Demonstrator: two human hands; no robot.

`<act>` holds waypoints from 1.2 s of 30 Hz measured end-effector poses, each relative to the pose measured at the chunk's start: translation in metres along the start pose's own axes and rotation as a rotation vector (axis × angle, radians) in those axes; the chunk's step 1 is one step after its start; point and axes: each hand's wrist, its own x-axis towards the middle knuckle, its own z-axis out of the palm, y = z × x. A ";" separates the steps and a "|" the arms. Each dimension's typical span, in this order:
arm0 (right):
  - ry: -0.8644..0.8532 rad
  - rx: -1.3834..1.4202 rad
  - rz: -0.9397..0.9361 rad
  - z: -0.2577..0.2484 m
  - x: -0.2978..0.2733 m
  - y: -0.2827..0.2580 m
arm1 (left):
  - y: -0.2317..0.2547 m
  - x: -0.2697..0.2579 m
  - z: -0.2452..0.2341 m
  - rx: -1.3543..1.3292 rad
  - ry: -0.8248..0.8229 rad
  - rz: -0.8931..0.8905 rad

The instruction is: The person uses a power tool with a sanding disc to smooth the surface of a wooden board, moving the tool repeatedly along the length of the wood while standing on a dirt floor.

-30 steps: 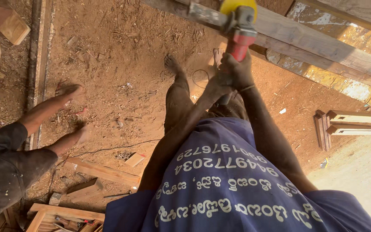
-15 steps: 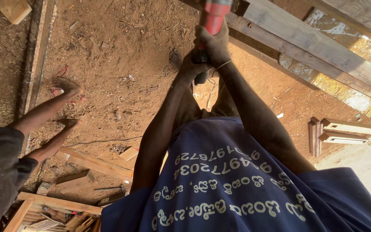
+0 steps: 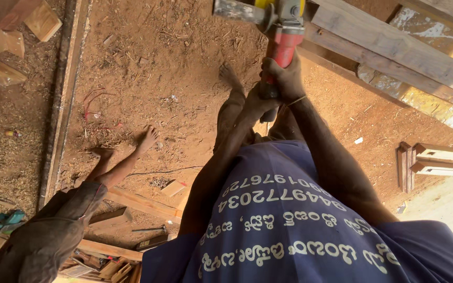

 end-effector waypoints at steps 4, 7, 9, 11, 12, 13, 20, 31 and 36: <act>-0.037 -0.040 0.008 0.028 0.024 0.003 | 0.034 -0.003 -0.023 -0.051 0.018 -0.105; -0.085 -0.263 -0.100 0.065 0.064 0.009 | 0.066 0.005 -0.057 -0.148 0.057 -0.144; -0.130 -0.333 -0.115 0.091 0.088 0.008 | 0.080 0.018 -0.070 -0.220 0.103 -0.087; -0.126 -0.440 -0.226 0.107 0.098 0.009 | 0.084 0.025 -0.073 -0.298 0.132 -0.037; -0.132 -0.553 -0.326 0.107 0.101 0.008 | 0.085 0.026 -0.074 -0.320 0.117 -0.007; -0.118 -0.553 -0.332 0.101 0.103 0.004 | 0.085 0.027 -0.074 -0.342 0.102 0.022; -0.020 -0.109 -0.056 0.016 0.031 -0.016 | 0.030 0.012 -0.007 0.000 0.035 -0.231; 0.004 -0.382 -0.010 0.077 0.097 -0.017 | 0.082 0.041 -0.055 -0.216 0.058 -0.074; -0.010 -0.254 -0.084 0.024 0.054 -0.010 | 0.062 0.012 -0.015 -0.090 -0.029 -0.152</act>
